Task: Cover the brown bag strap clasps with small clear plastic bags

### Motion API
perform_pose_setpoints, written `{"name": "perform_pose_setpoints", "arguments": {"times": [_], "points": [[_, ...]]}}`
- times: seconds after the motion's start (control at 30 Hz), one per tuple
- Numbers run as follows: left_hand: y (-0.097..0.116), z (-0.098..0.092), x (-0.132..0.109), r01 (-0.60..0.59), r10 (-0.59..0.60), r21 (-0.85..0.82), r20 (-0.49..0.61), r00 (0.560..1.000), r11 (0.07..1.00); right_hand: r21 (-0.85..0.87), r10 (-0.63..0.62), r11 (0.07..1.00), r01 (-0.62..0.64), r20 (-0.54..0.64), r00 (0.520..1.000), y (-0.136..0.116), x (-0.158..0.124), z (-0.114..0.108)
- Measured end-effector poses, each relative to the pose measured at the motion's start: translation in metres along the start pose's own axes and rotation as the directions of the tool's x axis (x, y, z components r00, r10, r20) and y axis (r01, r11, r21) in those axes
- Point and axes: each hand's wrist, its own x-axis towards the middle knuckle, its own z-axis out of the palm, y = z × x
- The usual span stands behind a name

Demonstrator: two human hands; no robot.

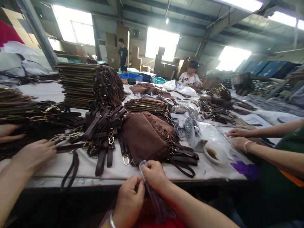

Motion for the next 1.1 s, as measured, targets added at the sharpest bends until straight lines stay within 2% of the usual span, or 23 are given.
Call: {"name": "perform_pose_setpoints", "arguments": {"times": [0.07,0.13,0.2,0.3,0.37,0.43,0.5,0.53,0.63,0.73,0.83,0.9,0.93,1.0,1.1], "points": [[0.0,0.0,0.0,-0.033,0.033,0.017,-0.016,0.999,0.999,0.005,-0.043,0.999,0.044,-0.048,0.998,0.002,-0.001,0.003],[0.0,-0.001,0.001,-0.041,0.041,0.0,-0.022,0.999,0.999,-0.02,-0.105,0.994,0.104,-0.043,0.994,0.003,-0.003,-0.002],[0.001,-0.002,0.002,-0.03,0.03,-0.02,-0.007,1.0,0.999,-0.017,-0.138,0.99,0.138,0.018,0.99,0.003,-0.007,-0.011],[0.001,-0.003,0.004,-0.003,0.004,-0.031,0.017,1.0,1.0,0.011,-0.121,0.993,0.12,0.109,0.987,0.006,-0.019,-0.026],[0.001,-0.003,0.004,0.019,-0.018,-0.036,0.022,1.0,0.999,0.064,-0.063,0.997,0.052,0.185,0.981,0.01,-0.032,-0.033],[0.002,-0.002,0.004,0.044,-0.042,-0.051,0.033,0.999,0.998,0.215,0.061,0.968,-0.129,0.297,0.953,0.013,-0.043,-0.034],[0.004,-0.001,0.004,0.076,-0.072,-0.076,0.051,0.996,0.994,0.393,0.173,0.86,-0.325,0.376,0.911,0.015,-0.051,-0.031],[0.005,0.0,0.004,0.092,-0.087,-0.088,0.058,0.995,0.992,0.459,0.203,0.806,-0.374,0.379,0.903,0.015,-0.053,-0.028],[0.006,0.001,0.003,0.116,-0.111,-0.095,0.055,0.992,0.989,0.534,0.226,0.759,-0.372,0.32,0.92,0.015,-0.054,-0.022],[0.005,0.001,0.003,0.082,-0.08,-0.051,0.033,0.996,0.995,0.473,0.226,0.814,-0.337,0.276,0.934,0.014,-0.051,-0.02],[0.003,0.0,0.004,0.026,-0.026,0.007,0.003,1.0,1.0,0.309,0.148,0.929,-0.203,0.192,0.97,0.015,-0.048,-0.019],[0.003,-0.001,0.005,0.014,-0.013,0.036,-0.012,1.0,0.999,0.117,-0.001,0.993,-0.008,0.071,0.997,0.018,-0.048,-0.018],[0.003,-0.002,0.006,0.021,-0.02,0.044,-0.015,1.0,0.999,0.0,-0.103,0.995,0.103,0.017,0.995,0.02,-0.049,-0.018],[0.005,-0.002,0.007,0.06,-0.06,0.045,-0.008,0.998,0.997,-0.213,-0.315,0.929,0.304,-0.021,0.949,0.025,-0.051,-0.017],[0.006,-0.002,0.008,0.135,-0.136,0.035,0.014,0.991,0.99,-0.401,-0.562,0.74,0.541,0.075,0.824,0.031,-0.054,-0.018]]}}
